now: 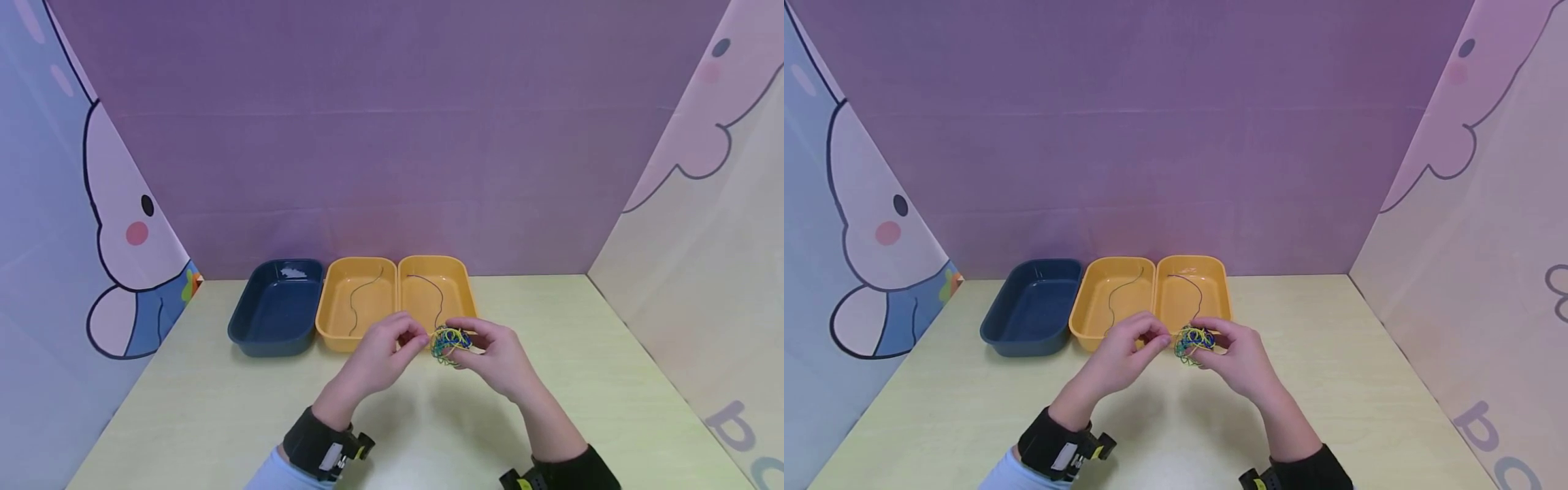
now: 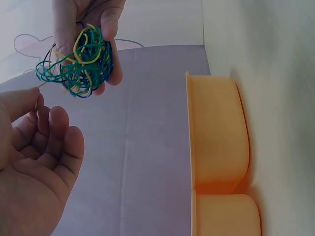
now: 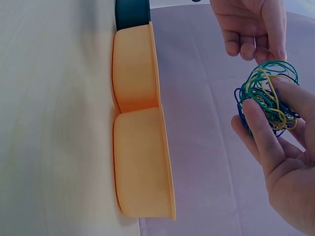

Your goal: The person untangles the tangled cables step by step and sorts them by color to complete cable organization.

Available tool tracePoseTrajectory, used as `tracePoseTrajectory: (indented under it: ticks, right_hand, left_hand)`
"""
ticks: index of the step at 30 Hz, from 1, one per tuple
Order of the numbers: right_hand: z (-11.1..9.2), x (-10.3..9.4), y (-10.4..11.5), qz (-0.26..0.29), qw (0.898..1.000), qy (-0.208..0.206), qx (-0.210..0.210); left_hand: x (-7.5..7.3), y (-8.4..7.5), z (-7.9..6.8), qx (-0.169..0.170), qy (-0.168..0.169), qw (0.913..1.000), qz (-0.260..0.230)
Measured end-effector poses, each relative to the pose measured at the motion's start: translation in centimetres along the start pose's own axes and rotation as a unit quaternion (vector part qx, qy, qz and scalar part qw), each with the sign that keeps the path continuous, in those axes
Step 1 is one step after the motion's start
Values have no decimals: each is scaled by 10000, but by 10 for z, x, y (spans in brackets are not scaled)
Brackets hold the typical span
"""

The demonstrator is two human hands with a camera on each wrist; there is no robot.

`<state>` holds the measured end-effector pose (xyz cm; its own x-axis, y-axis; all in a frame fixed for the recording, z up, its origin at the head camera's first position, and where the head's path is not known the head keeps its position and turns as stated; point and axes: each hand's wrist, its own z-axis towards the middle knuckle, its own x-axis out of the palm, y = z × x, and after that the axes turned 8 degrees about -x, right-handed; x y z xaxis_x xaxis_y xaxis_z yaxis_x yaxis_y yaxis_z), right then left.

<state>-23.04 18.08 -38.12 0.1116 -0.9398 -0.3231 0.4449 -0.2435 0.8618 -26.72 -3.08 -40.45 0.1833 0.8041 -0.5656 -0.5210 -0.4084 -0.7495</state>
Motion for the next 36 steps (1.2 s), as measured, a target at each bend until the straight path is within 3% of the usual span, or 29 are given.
tracePoseTrajectory:
  ticks: [7,11,21,36]
  right_hand:
    - [2,-8,-29,66,9999,-78,25]
    - [2,-11,-34,101,9998,-161,8]
    - [0,-12,3,-232,9991,-237,-270]
    - [0,-19,1,-305,9976,-408,-479]
  left_hand:
    - [-8,0,-1,-10,-159,9998,79]
    - [-11,-1,-3,67,-234,9997,98]
    - [-17,-2,-3,73,-500,9987,69]
    - [-24,2,-2,353,-802,9961,122]
